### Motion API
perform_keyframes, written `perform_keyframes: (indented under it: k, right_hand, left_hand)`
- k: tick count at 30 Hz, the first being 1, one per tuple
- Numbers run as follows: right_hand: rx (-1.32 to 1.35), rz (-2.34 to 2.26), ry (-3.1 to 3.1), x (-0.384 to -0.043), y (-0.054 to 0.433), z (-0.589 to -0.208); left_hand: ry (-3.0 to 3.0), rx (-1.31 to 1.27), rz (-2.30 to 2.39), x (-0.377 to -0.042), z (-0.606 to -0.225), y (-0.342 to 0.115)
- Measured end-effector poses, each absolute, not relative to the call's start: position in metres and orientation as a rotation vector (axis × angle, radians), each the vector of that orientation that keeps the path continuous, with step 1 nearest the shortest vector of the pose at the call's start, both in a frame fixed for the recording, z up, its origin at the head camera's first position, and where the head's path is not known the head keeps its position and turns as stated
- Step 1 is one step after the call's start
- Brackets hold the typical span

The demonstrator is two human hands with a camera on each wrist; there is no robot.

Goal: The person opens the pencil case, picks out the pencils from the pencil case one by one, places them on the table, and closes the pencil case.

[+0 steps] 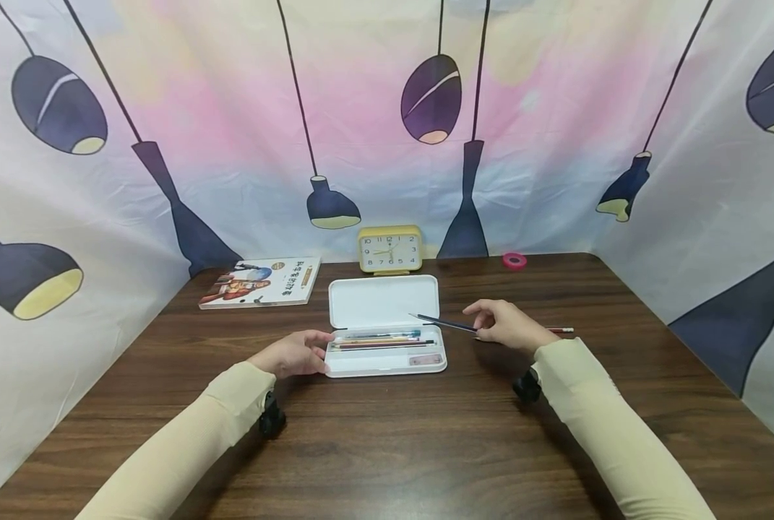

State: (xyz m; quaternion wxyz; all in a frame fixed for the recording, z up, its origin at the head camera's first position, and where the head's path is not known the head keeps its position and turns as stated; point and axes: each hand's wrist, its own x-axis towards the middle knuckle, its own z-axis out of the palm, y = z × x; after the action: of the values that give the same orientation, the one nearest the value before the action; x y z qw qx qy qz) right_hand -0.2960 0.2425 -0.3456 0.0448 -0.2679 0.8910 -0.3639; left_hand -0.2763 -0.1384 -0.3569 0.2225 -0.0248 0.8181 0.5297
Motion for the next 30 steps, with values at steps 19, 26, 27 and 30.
perform_keyframes:
  k: [19,26,27,30]
  right_hand:
    - [-0.722,-1.025,2.783,-0.282,0.295,-0.350]
    - [-0.678,-0.963,2.810,-0.279,0.305,-0.352]
    - [-0.679,-0.956,2.812,-0.278,0.306,-0.353]
    - [-0.684,-0.933,2.821,-0.278,0.309,-0.354]
  left_hand:
    - [2.264,-0.089,1.457,-0.277,-0.357,-0.138]
    - [2.267,-0.093,1.450,-0.276,-0.356,-0.138]
    - [2.266,-0.093,1.450,-0.276,-0.356,-0.138]
    - [2.264,-0.077,1.448,-0.275,-0.356,-0.138]
